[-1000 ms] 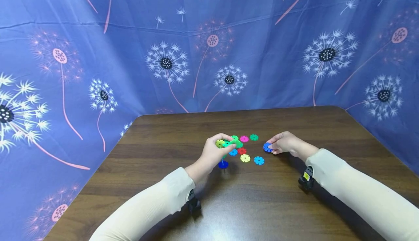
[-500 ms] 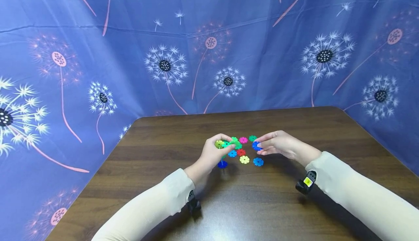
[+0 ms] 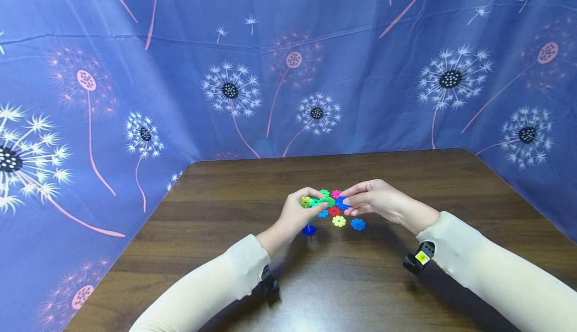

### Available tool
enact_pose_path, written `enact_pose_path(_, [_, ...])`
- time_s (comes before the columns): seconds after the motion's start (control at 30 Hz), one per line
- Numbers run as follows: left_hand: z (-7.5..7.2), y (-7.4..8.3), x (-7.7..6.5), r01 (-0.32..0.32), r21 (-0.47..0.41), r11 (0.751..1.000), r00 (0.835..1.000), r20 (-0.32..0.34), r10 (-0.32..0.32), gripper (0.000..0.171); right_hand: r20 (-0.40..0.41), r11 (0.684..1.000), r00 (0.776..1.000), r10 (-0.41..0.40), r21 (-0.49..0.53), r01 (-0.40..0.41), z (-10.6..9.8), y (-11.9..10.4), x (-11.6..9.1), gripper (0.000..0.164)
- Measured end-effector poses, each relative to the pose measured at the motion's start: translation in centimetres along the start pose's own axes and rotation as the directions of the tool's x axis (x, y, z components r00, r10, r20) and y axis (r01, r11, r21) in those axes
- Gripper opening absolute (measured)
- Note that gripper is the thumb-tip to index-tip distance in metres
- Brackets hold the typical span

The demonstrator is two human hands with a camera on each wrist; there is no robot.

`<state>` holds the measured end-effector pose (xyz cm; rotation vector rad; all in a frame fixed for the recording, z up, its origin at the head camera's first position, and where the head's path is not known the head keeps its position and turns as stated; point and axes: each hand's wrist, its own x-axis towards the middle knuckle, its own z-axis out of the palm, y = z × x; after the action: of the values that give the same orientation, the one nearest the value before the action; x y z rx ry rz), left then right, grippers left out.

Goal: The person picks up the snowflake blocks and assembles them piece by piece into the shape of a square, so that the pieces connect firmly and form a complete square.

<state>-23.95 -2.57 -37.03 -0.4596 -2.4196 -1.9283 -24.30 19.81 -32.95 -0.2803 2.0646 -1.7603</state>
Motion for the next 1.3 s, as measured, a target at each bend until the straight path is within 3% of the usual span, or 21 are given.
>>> enact_pose_path(0.23, [0.3, 0.3, 0.1, -0.024, 0.015, 1.0, 1.0, 0.018, 0.024, 0.016, -0.006, 1.0, 1.0, -0.003, -0.001, 0.003, 0.5, -0.4, 0.0, 0.042])
enact_pose_path(0.4, [0.3, 0.3, 0.0, -0.02, -0.022, 1.0, 0.999, 0.04, 0.021, 0.018, -0.012, 1.0, 1.0, -0.008, -0.001, 0.008, 1.0, -0.7, 0.1, 0.041])
enact_pose_path(0.73, [0.1, 0.4, -0.2, -0.056, -0.023, 0.998, 0.995, 0.075, 0.058, 0.017, -0.04, 0.997, 0.999, 0.032, 0.066, -0.029, 1.4, -0.8, 0.4, 0.033])
enact_pose_path(1.13, [-0.9, 0.5, 0.0, -0.063, 0.098, 0.993, 0.995, 0.087, 0.055, 0.023, 0.051, 0.995, 0.998, 0.024, 0.097, -0.029, 1.1, -0.7, 0.1, 0.034])
enact_pose_path(1.3, [-1.0, 0.8, 0.0, -0.122, 0.198, 0.973, 0.989, 0.105, 0.103, 0.026, 0.07, 0.992, 0.997, 0.039, 0.12, -0.047, 0.8, -0.2, 0.0, 0.032])
